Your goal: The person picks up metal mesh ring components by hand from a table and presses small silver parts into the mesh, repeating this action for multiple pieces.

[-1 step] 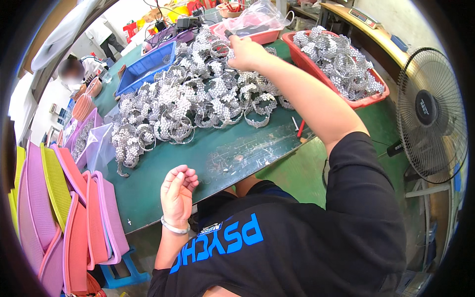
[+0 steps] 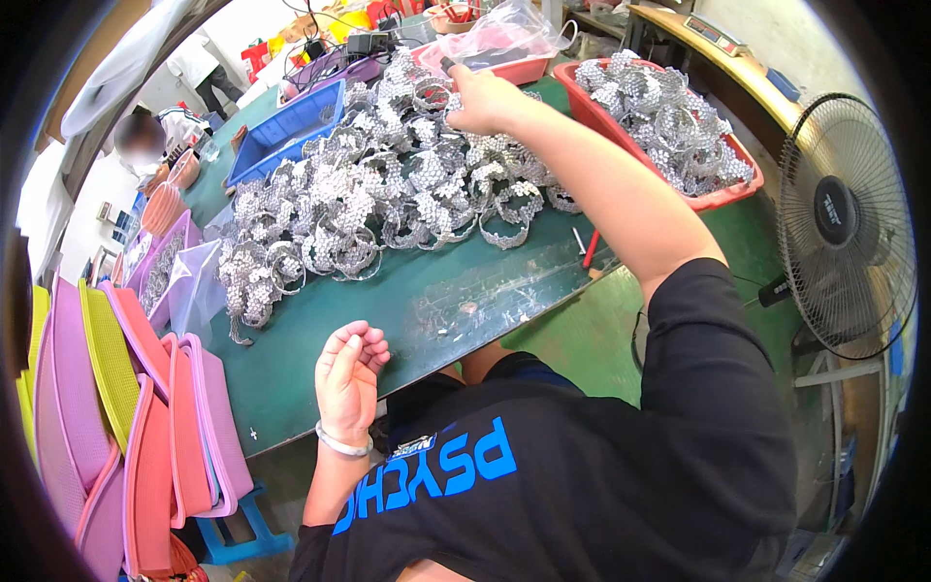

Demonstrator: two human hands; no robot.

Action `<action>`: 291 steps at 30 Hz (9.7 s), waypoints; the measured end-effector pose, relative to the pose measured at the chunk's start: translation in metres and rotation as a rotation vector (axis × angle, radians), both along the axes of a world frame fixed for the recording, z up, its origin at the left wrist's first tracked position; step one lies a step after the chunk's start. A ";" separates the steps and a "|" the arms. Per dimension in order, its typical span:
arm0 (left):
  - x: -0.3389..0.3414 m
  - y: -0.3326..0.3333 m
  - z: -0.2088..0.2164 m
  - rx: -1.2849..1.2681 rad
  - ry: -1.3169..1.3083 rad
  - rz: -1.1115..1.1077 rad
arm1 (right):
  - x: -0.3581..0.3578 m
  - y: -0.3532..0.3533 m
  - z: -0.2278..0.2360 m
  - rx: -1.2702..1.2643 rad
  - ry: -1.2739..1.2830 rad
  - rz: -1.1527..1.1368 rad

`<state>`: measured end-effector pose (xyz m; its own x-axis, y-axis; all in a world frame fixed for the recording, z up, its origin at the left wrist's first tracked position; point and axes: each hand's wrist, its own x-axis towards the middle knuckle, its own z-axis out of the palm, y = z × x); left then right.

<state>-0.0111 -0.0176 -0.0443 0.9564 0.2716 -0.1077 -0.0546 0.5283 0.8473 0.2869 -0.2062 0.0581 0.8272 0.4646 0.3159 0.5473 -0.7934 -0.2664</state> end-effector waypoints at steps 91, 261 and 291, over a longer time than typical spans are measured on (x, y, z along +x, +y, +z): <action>0.021 -0.003 0.034 0.111 -0.173 0.258 | -0.173 0.060 -0.048 0.951 0.778 0.717; 0.044 0.007 0.026 -0.013 -0.325 -0.218 | -0.212 0.050 -0.073 0.768 -0.478 0.777; 0.051 0.030 0.005 -0.287 -0.394 -0.580 | -0.228 0.057 -0.072 0.615 -0.527 0.904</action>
<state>0.0400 0.0121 -0.0390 0.9198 -0.2741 0.2810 0.0293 0.7618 0.6472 0.0589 -0.1488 -0.0143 -0.0143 0.4621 0.8867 0.9929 0.1112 -0.0419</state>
